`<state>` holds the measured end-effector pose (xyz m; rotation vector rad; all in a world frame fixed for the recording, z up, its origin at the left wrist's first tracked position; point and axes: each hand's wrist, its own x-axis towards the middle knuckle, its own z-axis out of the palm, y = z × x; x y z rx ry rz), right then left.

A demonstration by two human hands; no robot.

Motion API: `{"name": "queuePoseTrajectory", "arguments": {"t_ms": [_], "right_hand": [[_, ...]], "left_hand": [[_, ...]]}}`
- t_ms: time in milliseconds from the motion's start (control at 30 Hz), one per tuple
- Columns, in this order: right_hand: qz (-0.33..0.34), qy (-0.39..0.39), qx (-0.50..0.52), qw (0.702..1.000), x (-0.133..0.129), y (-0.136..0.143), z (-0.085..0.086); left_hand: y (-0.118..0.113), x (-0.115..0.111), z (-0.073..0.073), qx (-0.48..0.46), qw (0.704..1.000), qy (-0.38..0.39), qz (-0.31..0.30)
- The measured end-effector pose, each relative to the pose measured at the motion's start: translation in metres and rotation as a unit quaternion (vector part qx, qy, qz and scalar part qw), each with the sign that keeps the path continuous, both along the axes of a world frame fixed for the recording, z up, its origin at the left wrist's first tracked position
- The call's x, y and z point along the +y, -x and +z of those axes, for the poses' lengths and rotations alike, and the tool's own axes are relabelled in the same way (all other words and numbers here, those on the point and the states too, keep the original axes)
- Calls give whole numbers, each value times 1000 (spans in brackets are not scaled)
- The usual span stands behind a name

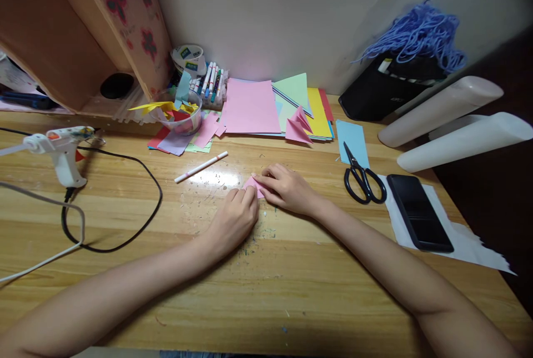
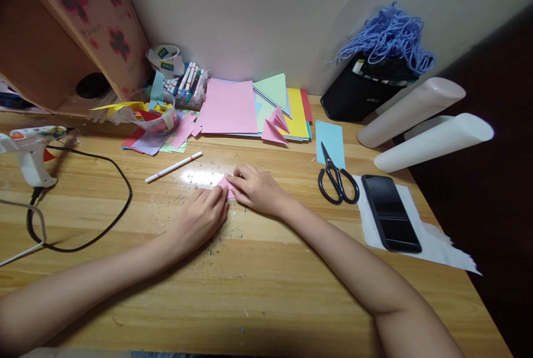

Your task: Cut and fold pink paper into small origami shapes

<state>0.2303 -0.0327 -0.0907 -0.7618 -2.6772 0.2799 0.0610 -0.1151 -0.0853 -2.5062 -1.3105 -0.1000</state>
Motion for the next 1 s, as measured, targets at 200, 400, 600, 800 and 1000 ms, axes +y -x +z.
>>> {"name": "queuePoseTrajectory", "arguments": {"t_ms": [200, 400, 600, 800, 1000], "right_hand": [[-5, 23, 10, 1000, 0, 2, 1], [-12, 22, 14, 1000, -1, 2, 1], [-55, 20, 7, 998, -5, 8, 0], [-95, 34, 28, 995, -10, 11, 2], [-95, 33, 32, 994, -9, 11, 3]], "left_hand": [[0, 0, -1, 4, 1000, -7, 21], [-2, 1, -1, -30, 999, -5, 24], [-2, 4, 0, -76, 997, -9, 17], [-2, 5, 0, -95, 995, -20, 6], [-4, 3, 7, -77, 996, -37, 25]]}}
